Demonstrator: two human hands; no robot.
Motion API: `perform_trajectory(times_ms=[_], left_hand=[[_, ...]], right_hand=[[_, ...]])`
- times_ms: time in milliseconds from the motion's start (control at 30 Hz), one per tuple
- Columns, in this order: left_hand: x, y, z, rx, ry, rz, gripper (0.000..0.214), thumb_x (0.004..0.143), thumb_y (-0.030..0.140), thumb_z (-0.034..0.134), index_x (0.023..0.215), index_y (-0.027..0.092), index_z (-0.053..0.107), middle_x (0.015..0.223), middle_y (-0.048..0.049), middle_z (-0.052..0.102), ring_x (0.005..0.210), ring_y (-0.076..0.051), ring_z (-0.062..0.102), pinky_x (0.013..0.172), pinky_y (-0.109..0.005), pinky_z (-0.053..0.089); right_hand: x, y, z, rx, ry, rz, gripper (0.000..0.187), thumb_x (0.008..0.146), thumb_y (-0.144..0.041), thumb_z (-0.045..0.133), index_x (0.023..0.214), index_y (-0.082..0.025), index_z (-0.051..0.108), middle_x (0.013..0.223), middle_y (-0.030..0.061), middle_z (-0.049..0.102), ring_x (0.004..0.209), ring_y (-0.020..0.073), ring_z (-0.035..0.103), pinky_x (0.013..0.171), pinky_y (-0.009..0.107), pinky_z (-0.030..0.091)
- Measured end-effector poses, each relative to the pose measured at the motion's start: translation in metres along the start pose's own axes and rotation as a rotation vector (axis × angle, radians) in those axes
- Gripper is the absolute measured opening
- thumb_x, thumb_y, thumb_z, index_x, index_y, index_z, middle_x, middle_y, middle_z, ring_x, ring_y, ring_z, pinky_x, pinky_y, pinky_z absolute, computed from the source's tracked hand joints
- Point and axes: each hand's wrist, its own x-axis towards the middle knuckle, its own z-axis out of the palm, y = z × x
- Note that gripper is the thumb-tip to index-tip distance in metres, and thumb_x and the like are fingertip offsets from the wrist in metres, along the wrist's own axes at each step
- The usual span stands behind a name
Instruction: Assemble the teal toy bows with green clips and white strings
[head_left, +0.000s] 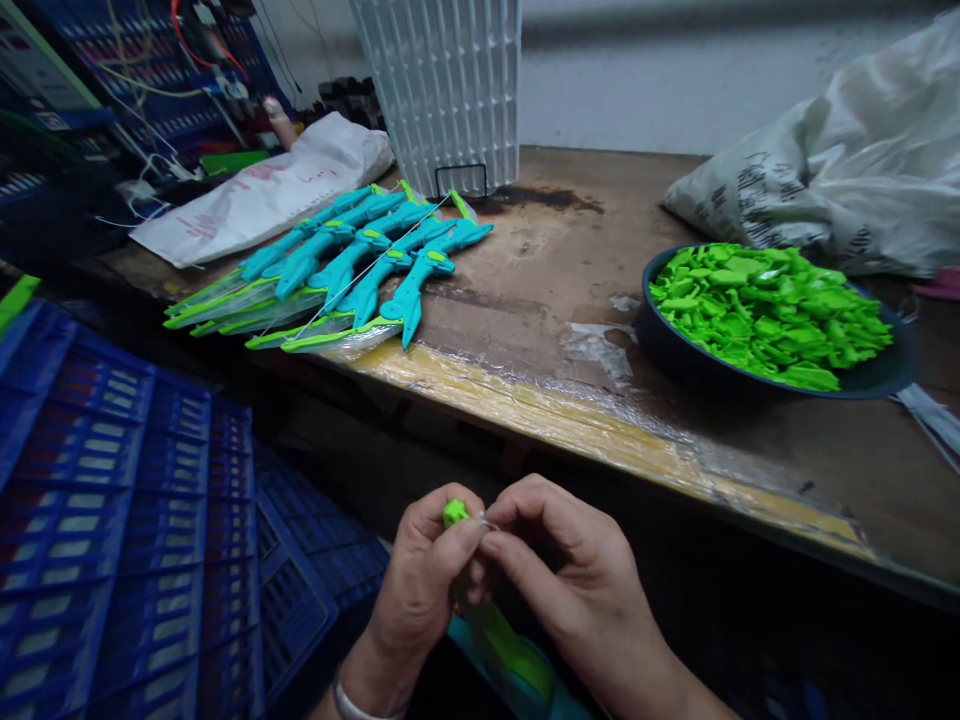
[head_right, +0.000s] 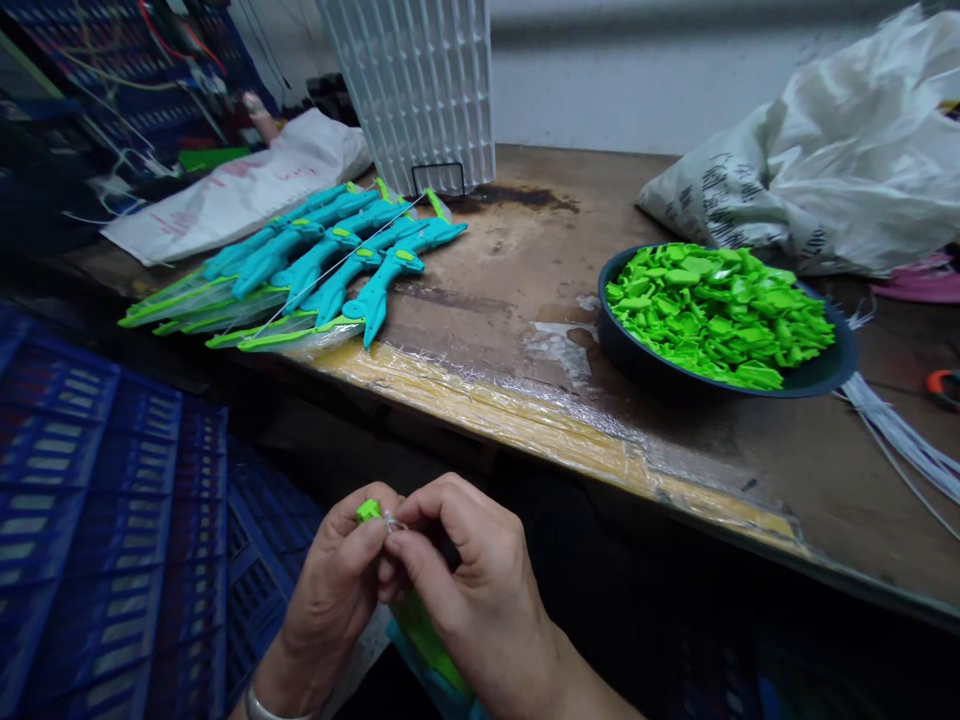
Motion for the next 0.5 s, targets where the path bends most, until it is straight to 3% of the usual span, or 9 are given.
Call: perform_trajectory(times_ms=[167,233,300,367,433,500], left_hand=[[0.000,0.001,0.001,-0.002,0.021,-0.009,0.034,0.075,0.044,0.084,0.073,0.016,0.064,0.043,0.0063,0.052,0.036,-0.006,0.045,0.039,-0.014,0.040],[0.000,0.001,0.002,-0.009,0.021,-0.004,0.033,0.076,0.043,0.083,0.073,0.016,0.064,0.044,0.0062,0.052,0.036,-0.006,0.045,0.039,-0.014,0.040],[-0.001,0.002,0.002,-0.014,0.016,-0.007,0.030,0.079,0.041,0.081,0.073,0.016,0.064,0.044,0.0059,0.053,0.037,-0.006,0.046,0.039,-0.014,0.039],[-0.001,0.005,0.003,-0.015,0.008,-0.026,0.029,0.081,0.038,0.079,0.073,0.016,0.063,0.046,0.0053,0.053,0.038,-0.007,0.047,0.041,-0.015,0.040],[0.000,0.008,0.004,-0.017,0.002,-0.040,0.028,0.081,0.036,0.078,0.071,0.016,0.061,0.047,0.0049,0.052,0.040,-0.007,0.047,0.042,-0.015,0.039],[0.000,0.011,0.004,-0.009,0.004,-0.046,0.029,0.080,0.035,0.078,0.069,0.016,0.059,0.047,0.0049,0.051,0.040,-0.007,0.046,0.042,-0.016,0.038]], right_hand=[[0.002,-0.001,-0.001,0.176,-0.072,0.184,0.014,0.095,-0.026,0.066,0.084,-0.018,0.061,0.074,-0.0005,0.067,0.064,0.0139,0.070,0.063,0.025,0.060],[0.002,-0.002,0.000,0.156,-0.063,0.150,0.014,0.096,-0.024,0.063,0.084,-0.018,0.059,0.076,-0.0005,0.066,0.065,0.0129,0.069,0.063,0.024,0.059],[0.002,-0.001,0.000,-0.019,0.003,-0.013,0.012,0.096,-0.020,0.061,0.083,-0.018,0.060,0.089,0.0020,0.065,0.072,0.0122,0.068,0.065,0.023,0.058],[0.002,0.001,0.000,-0.270,0.053,-0.268,0.011,0.094,-0.012,0.058,0.086,-0.017,0.061,0.102,0.0058,0.063,0.083,0.0131,0.067,0.070,0.024,0.057],[0.004,0.003,0.000,-0.467,0.036,-0.501,0.015,0.092,-0.004,0.054,0.091,-0.016,0.061,0.109,0.0091,0.063,0.092,0.0163,0.064,0.076,0.028,0.056],[0.007,0.004,-0.001,-0.550,-0.012,-0.616,0.018,0.091,0.001,0.051,0.094,-0.015,0.060,0.104,0.0103,0.063,0.094,0.0187,0.060,0.078,0.032,0.055]])
